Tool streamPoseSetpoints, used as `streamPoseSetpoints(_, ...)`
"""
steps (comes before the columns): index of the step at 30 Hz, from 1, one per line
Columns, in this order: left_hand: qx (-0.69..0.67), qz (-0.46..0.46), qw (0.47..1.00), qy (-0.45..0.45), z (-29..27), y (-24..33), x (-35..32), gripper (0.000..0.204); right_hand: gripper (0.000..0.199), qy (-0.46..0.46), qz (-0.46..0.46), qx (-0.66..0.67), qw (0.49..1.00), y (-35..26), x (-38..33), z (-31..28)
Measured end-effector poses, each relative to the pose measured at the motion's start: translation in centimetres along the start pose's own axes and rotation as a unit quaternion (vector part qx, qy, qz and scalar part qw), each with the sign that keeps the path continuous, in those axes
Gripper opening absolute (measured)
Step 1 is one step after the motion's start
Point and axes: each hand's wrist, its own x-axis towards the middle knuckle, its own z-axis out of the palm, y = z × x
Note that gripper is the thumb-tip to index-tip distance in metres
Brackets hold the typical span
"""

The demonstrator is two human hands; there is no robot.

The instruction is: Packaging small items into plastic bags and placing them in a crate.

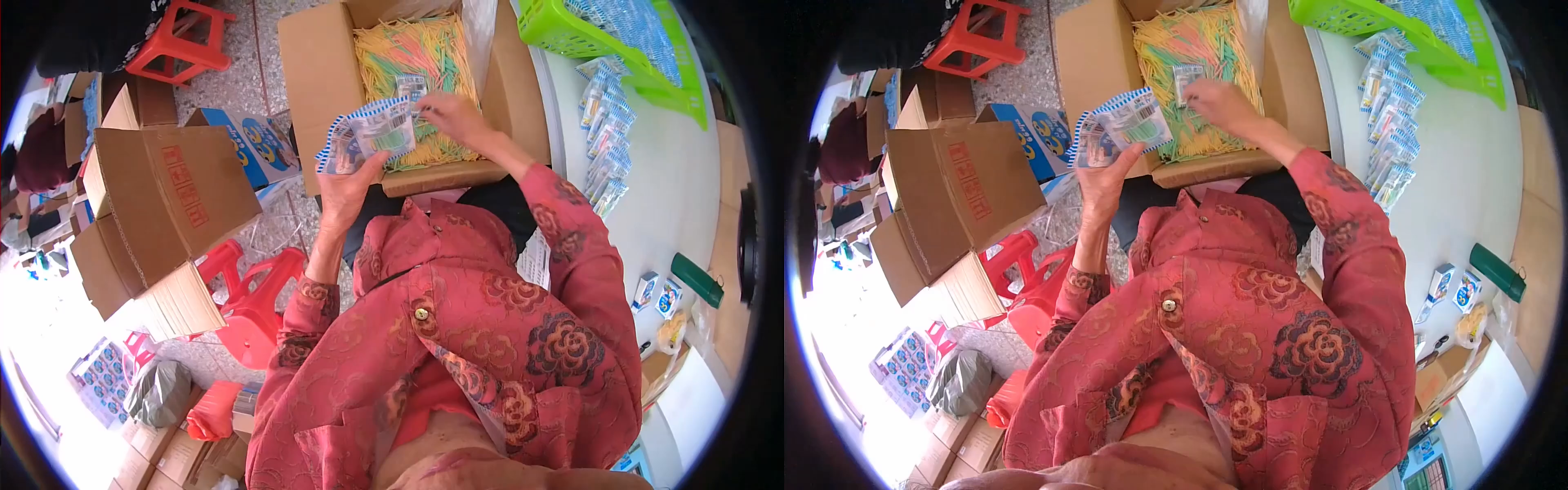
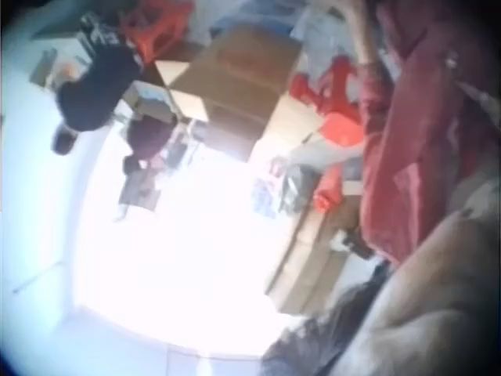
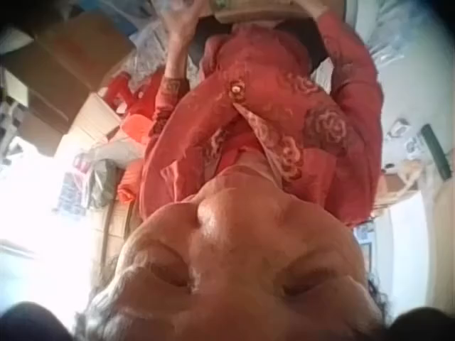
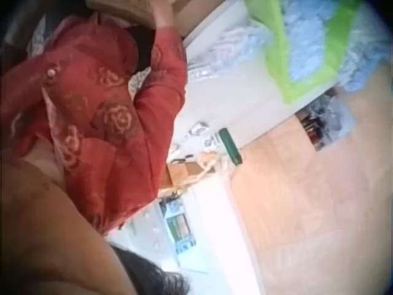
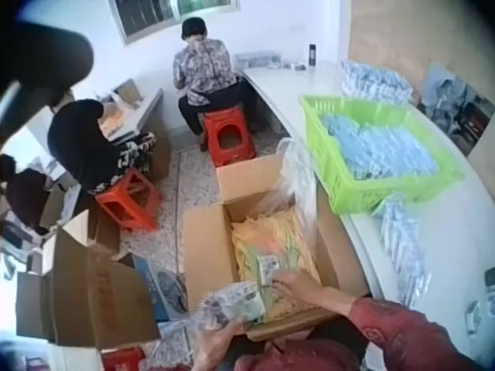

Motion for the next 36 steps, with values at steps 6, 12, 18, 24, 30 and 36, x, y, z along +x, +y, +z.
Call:
streamPoseSetpoints(6, 0.021, 0.012, 1.0, -0.014, 0.9, -0.4, 0.0, 0.025, 0.012, 0.128, 0.214, 0.3, 0.921, -6.4, 1.0, -11.8)
streamPoseSetpoints(12, 0.078, 0.018, 0.996, -0.048, 1.2, -0.8, -0.3, 0.022, 0.011, 0.159, 0.03, 0.238, 0.958, -10.6, 0.9, -15.4)
streamPoseSetpoints(18, 0.11, -0.001, 0.993, -0.043, 1.9, 0.4, -0.8, 0.018, 0.011, 0.107, 0.036, 0.169, 0.979, -12.3, 0.9, -15.6)
streamPoseSetpoints(24, 0.119, 0.007, 0.992, -0.049, 2.4, 1.0, -0.9, 0.019, 0.011, 0.061, 0.003, 0.143, 0.988, -12.9, 1.4, -14.6)
streamPoseSetpoints(30, 0.177, 0.026, 0.982, -0.068, 2.2, 0.3, -0.6, 0.019, 0.009, 0.041, -0.011, 0.15, 0.988, -12.8, 1.7, -13.8)
streamPoseSetpoints(36, 0.169, 0.02, 0.983, -0.072, 2.2, 0.4, -0.6, 0.019, 0.01, 0.03, 0.027, 0.195, 0.98, -12.6, 2.0, -13.9)
